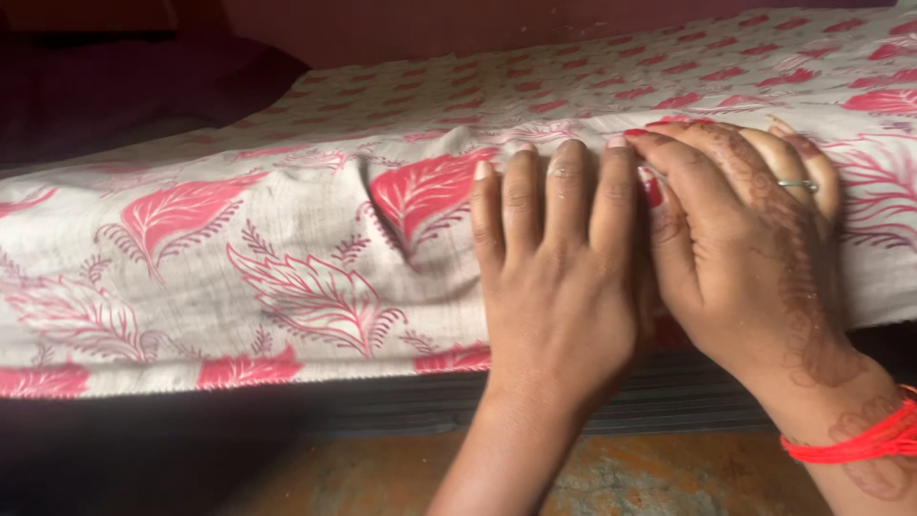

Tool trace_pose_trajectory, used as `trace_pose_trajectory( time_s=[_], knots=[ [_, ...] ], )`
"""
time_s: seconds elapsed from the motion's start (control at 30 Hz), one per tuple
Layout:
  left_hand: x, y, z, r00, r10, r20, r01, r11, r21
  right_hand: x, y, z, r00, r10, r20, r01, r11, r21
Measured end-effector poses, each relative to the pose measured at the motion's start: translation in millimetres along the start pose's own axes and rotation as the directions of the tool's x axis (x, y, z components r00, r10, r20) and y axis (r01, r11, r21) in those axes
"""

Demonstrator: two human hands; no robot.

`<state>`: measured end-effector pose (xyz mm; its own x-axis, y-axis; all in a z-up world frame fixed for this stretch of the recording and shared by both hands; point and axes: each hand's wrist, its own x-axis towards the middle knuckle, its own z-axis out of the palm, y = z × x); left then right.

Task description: The person tucks the edges of a floral-patterned bedsheet under the mattress of a low bed by hand.

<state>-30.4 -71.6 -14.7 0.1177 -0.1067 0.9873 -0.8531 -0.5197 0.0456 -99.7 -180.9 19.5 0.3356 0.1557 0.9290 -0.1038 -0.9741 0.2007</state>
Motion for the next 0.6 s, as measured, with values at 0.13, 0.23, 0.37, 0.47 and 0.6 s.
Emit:
trace_pose_trajectory(
  time_s=[0.13, 0.23, 0.37, 0.47, 0.6],
  knots=[
    [3, 13, 5, 0.999, 0.014, 0.031, -0.015, 1.0, 0.002, -8, 24, -8, 1.0, 0.008, 0.006, -0.009, 0.997, 0.076],
    [7, 32, 11, 0.999, 0.022, 0.043, -0.023, 0.999, 0.026, -18, 50, -19, 1.0, 0.007, -0.003, -0.007, 0.998, 0.068],
    [6, 48, 16, 0.998, 0.043, 0.035, -0.046, 0.996, 0.081, -30, 78, -24, 0.997, 0.071, -0.031, -0.063, 0.972, 0.227],
    [11, 51, 18, 1.0, 0.023, 0.018, -0.024, 0.998, 0.062, -38, 83, -14, 0.994, 0.09, -0.057, -0.076, 0.976, 0.204],
    [15, 63, 25, 0.998, 0.006, -0.066, 0.001, 0.995, 0.104, -45, 89, -1, 0.987, 0.106, -0.124, -0.086, 0.984, 0.157]
  ],
)
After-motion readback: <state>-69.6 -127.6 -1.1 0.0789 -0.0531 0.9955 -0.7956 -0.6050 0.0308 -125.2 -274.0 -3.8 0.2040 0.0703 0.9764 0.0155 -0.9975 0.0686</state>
